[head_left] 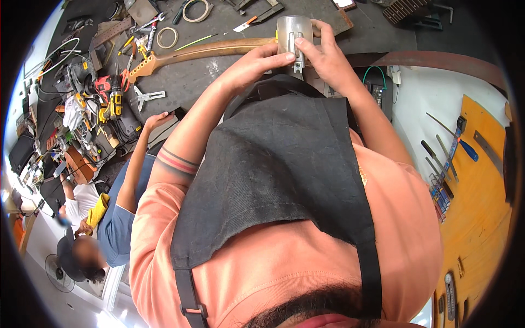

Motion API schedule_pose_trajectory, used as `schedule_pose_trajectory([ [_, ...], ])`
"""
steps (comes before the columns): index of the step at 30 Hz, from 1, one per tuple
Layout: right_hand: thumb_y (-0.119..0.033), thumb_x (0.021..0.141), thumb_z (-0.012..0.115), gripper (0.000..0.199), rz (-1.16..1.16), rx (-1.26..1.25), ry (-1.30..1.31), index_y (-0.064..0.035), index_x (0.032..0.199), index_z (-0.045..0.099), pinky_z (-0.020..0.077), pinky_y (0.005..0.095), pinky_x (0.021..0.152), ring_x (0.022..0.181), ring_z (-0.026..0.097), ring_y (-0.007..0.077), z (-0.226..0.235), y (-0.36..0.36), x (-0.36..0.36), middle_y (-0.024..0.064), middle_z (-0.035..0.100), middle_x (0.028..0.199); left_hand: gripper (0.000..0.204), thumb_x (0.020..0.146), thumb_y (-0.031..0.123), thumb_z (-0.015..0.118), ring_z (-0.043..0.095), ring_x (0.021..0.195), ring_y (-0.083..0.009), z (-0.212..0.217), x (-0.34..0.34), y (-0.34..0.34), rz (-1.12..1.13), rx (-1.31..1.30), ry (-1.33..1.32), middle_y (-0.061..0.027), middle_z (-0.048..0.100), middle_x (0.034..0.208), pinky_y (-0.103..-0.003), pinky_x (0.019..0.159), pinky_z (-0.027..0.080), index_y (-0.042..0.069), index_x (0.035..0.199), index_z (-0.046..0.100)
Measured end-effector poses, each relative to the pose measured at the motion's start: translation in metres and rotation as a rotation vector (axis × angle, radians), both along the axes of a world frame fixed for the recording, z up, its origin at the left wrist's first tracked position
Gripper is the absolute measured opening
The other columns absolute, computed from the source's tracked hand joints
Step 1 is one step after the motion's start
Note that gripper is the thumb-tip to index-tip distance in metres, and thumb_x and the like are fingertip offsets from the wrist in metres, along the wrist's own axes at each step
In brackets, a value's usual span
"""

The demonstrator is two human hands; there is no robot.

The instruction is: The person assembles a small mechanical device using a transparent plastic casing and metal components. They insert a metal piece into the casing, secure it with a yellow tool, and then place the assembled unit into a larger beige plastic housing. The person also handles a small metal rod and a yellow tool during the process.

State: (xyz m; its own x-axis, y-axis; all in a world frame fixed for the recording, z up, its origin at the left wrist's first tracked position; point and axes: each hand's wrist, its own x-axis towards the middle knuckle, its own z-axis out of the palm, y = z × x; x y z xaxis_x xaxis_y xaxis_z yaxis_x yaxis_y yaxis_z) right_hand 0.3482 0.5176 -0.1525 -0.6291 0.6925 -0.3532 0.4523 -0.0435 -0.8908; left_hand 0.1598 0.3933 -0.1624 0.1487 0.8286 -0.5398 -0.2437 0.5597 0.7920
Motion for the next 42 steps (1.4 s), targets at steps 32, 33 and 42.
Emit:
schedule_pose_trajectory([
  [32, -0.032, 0.083, 0.089, 0.083, 0.38, 0.676, 0.138, -0.0116, 0.154, 0.05, 0.03, 0.0516, 0.131, 0.159, 0.035, 0.0323, -0.097, -0.018, 0.023, 0.0062, 0.046, 0.167, 0.095, 0.068, 0.026, 0.087, 0.056, 0.112, -0.0313, -0.061, -0.009, -0.01, -0.179, 0.647, 1.126, -0.005, 0.066, 0.133, -0.043, 0.099, 0.046, 0.015, 0.155, 0.052],
  [33, -0.032, 0.083, 0.088, 0.083, 0.387, 0.681, 0.124, -0.0119, 0.154, 0.049, 0.0288, 0.052, 0.131, 0.16, 0.034, 0.0317, -0.108, -0.018, 0.022, 0.0055, 0.045, 0.168, 0.094, 0.068, 0.027, 0.087, 0.055, 0.112, -0.0312, -0.071, -0.01, -0.01, -0.191, 0.654, 1.143, -0.0052, 0.066, 0.133, -0.043, 0.098, 0.046, 0.015, 0.155, 0.052],
  [42, -0.043, 0.085, 0.087, 0.087, 0.313, 0.691, 0.052, -0.0137, 0.156, 0.047, 0.0309, 0.0507, 0.131, 0.158, 0.037, 0.0299, -0.153, -0.019, 0.012, 0.0035, 0.047, 0.167, 0.082, 0.07, 0.036, 0.087, 0.055, 0.107, -0.0297, -0.118, -0.025, 0.001, -0.255, 0.702, 1.229, -0.0046, 0.069, 0.113, -0.043, 0.094, 0.045, 0.015, 0.144, 0.059],
])
